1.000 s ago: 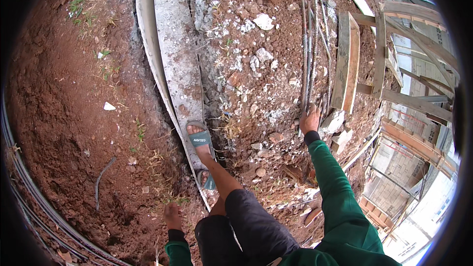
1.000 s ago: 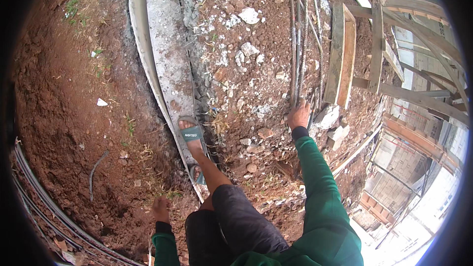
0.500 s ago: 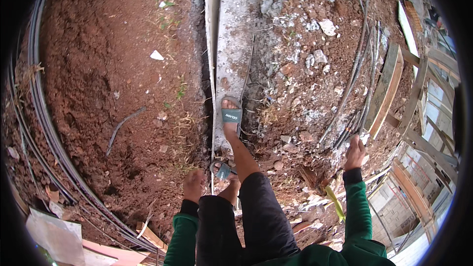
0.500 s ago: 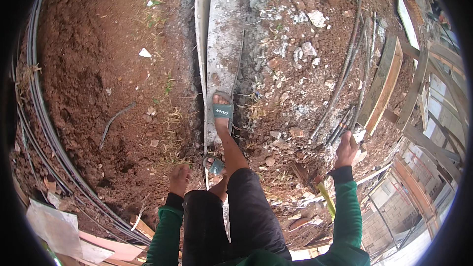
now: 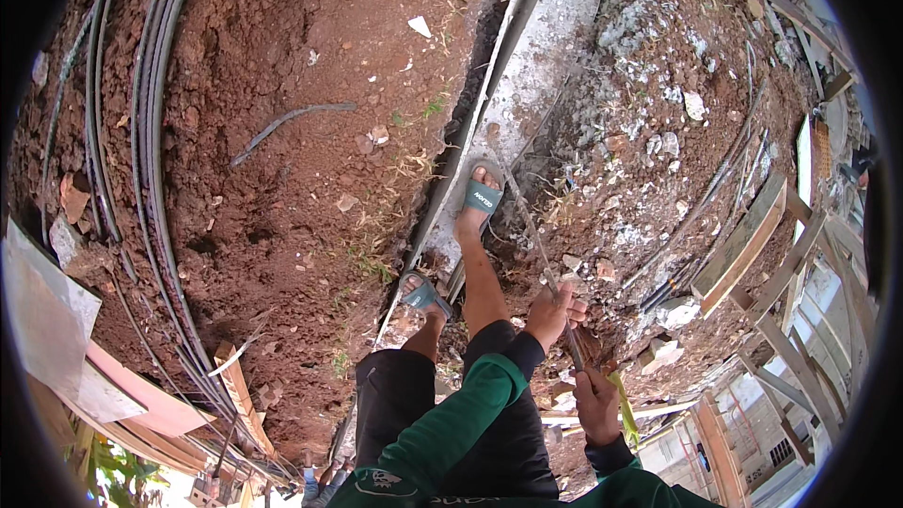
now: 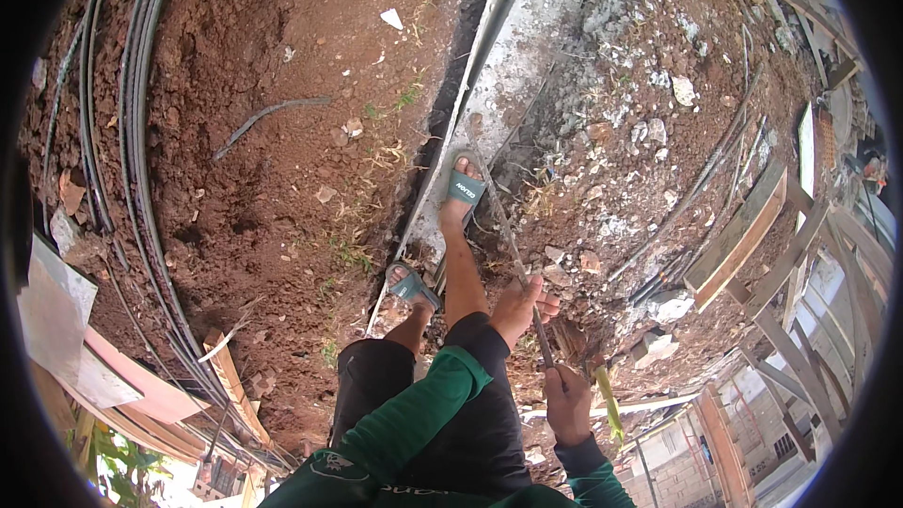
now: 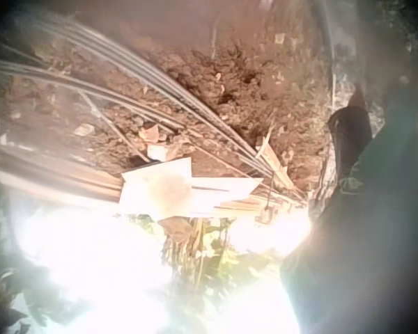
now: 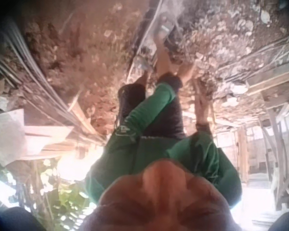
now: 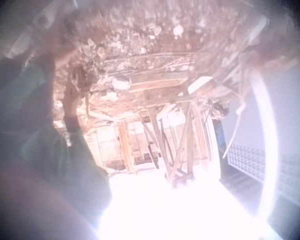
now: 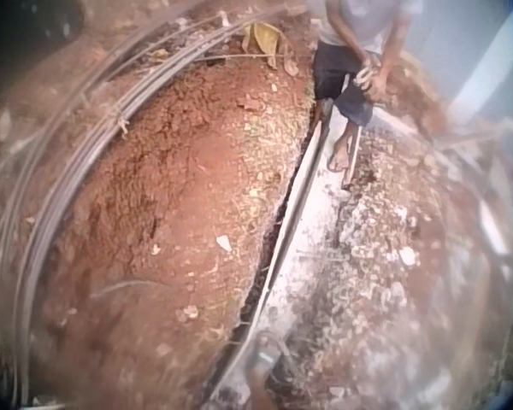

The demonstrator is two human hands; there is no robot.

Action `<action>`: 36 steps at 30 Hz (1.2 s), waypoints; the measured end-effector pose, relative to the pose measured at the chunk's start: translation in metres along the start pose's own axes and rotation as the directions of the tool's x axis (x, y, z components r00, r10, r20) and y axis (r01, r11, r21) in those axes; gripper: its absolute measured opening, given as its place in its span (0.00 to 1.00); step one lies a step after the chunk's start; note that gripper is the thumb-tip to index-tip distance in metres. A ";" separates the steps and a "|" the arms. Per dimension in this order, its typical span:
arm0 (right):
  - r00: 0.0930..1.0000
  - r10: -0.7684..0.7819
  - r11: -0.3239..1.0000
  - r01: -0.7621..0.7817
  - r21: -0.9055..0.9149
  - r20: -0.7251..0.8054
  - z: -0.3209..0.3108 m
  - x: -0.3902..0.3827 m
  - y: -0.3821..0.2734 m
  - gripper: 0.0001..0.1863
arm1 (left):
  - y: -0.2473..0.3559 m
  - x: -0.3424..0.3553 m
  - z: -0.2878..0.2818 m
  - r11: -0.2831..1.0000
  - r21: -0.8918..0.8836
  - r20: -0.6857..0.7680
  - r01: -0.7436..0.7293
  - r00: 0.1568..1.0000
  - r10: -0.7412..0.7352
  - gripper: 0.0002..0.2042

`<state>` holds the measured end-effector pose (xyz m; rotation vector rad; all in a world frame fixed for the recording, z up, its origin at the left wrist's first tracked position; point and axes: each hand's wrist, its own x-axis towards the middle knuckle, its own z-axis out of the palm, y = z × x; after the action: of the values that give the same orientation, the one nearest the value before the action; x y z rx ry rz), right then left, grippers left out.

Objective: The person uses a metal bar to scrape and clear debris from a concrete channel on the ground. They repeatedly scrape along the channel's length, removing dirt and small rocks. Another worker is visible nearby working on the same area.

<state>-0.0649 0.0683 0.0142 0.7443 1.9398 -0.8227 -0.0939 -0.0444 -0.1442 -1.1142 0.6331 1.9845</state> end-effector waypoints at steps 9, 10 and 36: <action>0.969 -0.190 0.935 0.227 -0.272 0.156 0.012 0.095 -0.057 0.08 | 0.038 0.083 -0.035 0.913 -0.409 -0.178 -0.004 0.981 -0.076 0.20; 0.967 -0.189 0.928 0.232 -0.291 0.169 0.009 0.103 -0.064 0.08 | 0.041 0.089 -0.037 0.903 -0.430 -0.168 0.022 0.980 -0.104 0.20; 0.924 -0.281 0.576 0.379 -0.725 0.260 -0.033 0.198 -0.150 0.10 | 0.107 0.173 0.005 0.474 -0.877 -0.133 -0.084 0.989 -0.071 0.19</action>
<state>-0.2814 0.0391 -0.1091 -0.2030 2.0838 -0.1534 -0.2398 -0.0393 -0.2855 -1.8718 -0.4675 2.2748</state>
